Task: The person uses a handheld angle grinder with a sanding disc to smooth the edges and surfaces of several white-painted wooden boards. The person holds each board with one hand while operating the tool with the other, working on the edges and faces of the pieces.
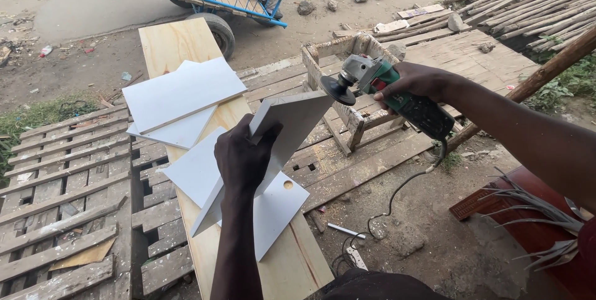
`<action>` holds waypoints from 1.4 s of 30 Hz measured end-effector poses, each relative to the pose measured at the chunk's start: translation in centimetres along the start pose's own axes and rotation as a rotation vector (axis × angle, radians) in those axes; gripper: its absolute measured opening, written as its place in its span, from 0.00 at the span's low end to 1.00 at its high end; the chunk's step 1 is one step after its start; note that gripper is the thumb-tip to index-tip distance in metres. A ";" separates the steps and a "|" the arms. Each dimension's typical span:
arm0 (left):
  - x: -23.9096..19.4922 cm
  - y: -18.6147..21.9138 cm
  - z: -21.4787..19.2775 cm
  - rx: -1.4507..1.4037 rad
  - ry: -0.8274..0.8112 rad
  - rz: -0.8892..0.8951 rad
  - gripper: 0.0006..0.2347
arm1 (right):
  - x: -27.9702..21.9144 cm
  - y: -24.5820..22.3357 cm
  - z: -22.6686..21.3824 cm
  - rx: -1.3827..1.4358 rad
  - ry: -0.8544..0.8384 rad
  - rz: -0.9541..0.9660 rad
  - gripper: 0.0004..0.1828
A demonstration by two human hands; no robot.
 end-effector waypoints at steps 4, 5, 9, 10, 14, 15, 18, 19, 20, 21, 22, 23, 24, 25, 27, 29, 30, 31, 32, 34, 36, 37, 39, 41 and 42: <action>0.1 0.0 0.0 0.011 0.013 0.000 0.10 | -0.5 -0.2 0.2 0.014 0.014 0.008 0.18; 0.1 -0.2 0.0 0.014 0.008 0.003 0.10 | -0.3 0.1 0.0 0.025 0.015 0.010 0.18; -0.1 0.2 0.2 0.007 0.001 0.006 0.10 | 0.3 0.5 -0.7 0.019 0.018 0.008 0.17; -0.1 0.0 0.2 0.007 0.000 0.008 0.10 | 0.3 0.7 -0.9 0.021 0.020 0.007 0.17; -0.4 -0.1 0.0 0.018 0.016 0.025 0.10 | 0.6 1.5 -1.4 0.021 0.034 0.030 0.17; -0.4 -0.1 0.0 0.014 0.017 0.022 0.10 | 0.6 1.7 -1.7 0.019 0.041 0.033 0.17; -0.4 0.0 -0.3 0.022 0.027 0.026 0.10 | 0.6 2.1 -2.0 0.031 0.061 0.037 0.19; -0.4 -0.2 -0.3 0.024 0.025 0.025 0.10 | 0.7 2.4 -2.1 0.034 0.059 0.039 0.19; -0.4 -0.3 -0.4 0.022 0.027 0.025 0.10 | 0.7 2.6 -2.2 0.048 0.057 0.039 0.18; -0.4 -0.4 -0.4 0.020 0.028 0.027 0.10 | 0.7 2.9 -2.4 0.061 0.056 0.039 0.18; -0.7 -0.2 -0.7 0.020 0.025 0.028 0.10 | 0.8 2.9 -2.3 0.064 0.057 0.040 0.18; -0.9 -0.1 -1.1 -0.001 0.024 0.028 0.09 | 1.0 3.0 -2.4 0.039 0.060 0.049 0.18; -1.0 0.1 -1.4 -0.021 0.023 0.029 0.08 | 1.1 3.0 -2.4 0.014 0.063 0.059 0.18; -1.5 0.1 -1.6 -0.020 0.024 0.031 0.08 | 1.8 4.6 -3.0 0.015 0.064 0.056 0.18; -2.0 -0.1 -2.4 -0.052 0.030 0.002 0.06 | 3.9 8.0 -3.7 -0.010 0.024 0.119 0.16; -2.9 -0.6 -3.3 -0.063 0.065 -0.009 0.06 | 3.7 9.6 -2.1 -0.015 0.019 0.131 0.15; -3.5 -0.9 -3.9 -0.082 0.090 -0.020 0.07 | 3.5 10.7 -1.4 -0.019 0.023 0.152 0.14; -4.1 -1.4 -4.7 -0.073 0.099 -0.024 0.07 | 3.6 12.3 -0.4 -0.020 0.010 0.147 0.14; -4.7 -2.0 -5.5 -0.081 0.122 -0.039 0.06 | 3.7 14.0 0.5 0.035 0.007 0.163 0.16; -5.6 -3.2 -6.8 -0.081 0.159 -0.051 0.06 | 4.0 17.1 2.1 0.085 -0.008 0.168 0.17; -7.5 -6.7 -8.0 -0.149 0.237 -0.305 0.12 | 4.0 21.6 3.9 0.212 -0.006 0.315 0.15; -8.2 -7.5 -8.7 -0.135 0.256 -0.314 0.12 | 4.0 22.9 5.0 0.207 -0.030 0.311 0.15; -9.9 -9.9 -9.4 -0.248 0.311 -0.408 0.11 | 3.9 26.2 6.1 0.348 0.014 0.364 0.21; -11.1 -10.6 -10.5 -0.162 0.333 -0.425 0.12 | 2.9 27.3 7.9 0.365 0.027 0.391 0.18; -11.8 -10.8 -11.3 -0.085 0.336 -0.436 0.14 | 2.3 27.7 8.8 0.389 0.059 0.419 0.16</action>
Point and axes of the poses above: each hand's wrist, its own x-axis towards the middle knuckle, its own z-axis out of the palm, y = z × x, the point moved 8 cm from there along x, towards the middle knuckle, and after that the axes turned 4 degrees about x, right-handed, at the moved point
